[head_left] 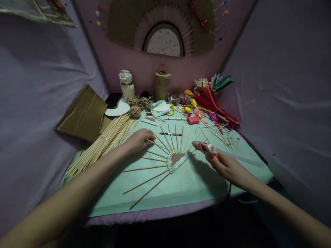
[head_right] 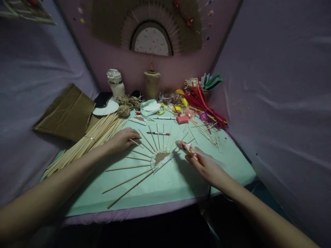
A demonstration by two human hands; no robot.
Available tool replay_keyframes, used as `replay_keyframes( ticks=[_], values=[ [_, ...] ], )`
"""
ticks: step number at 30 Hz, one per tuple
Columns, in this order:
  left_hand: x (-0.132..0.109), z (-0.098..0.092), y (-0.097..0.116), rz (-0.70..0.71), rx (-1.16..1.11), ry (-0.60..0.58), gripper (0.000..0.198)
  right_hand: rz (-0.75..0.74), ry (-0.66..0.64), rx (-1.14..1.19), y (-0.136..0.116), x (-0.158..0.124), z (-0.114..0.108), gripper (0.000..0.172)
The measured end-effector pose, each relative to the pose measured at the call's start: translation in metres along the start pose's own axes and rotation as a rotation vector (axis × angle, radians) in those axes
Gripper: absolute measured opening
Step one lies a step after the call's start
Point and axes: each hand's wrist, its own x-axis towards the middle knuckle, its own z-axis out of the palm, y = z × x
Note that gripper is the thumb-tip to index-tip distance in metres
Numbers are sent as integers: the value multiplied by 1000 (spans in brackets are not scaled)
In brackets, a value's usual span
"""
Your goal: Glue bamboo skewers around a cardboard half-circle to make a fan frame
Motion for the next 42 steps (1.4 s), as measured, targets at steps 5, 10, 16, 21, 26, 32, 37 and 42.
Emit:
replay_keyframes(
  ticks=[5,10,16,21,26,32,37,42],
  values=[
    [3,8,4,35,-11,-62,19,199,192,-401,43,-9,-10,39],
    [21,13,-1,0,-11,-70,20,204,234,-743,79,-12,-6,40],
    [43,17,-6,72,-45,-157,16,90,390,-939,61,-15,-5,43],
    [48,23,-10,98,-112,-235,12,-433,312,-618,10,-10,26,30],
    [48,23,-8,114,-120,-232,11,-587,167,-419,-11,-2,71,24],
    [48,24,-4,98,-82,-193,16,-594,161,-432,-6,-2,86,26],
    [47,28,-7,108,-61,-179,24,-588,152,-441,-10,-4,84,27],
    [46,31,-8,148,-6,-175,28,-589,143,-425,-15,0,84,25]
  ],
)
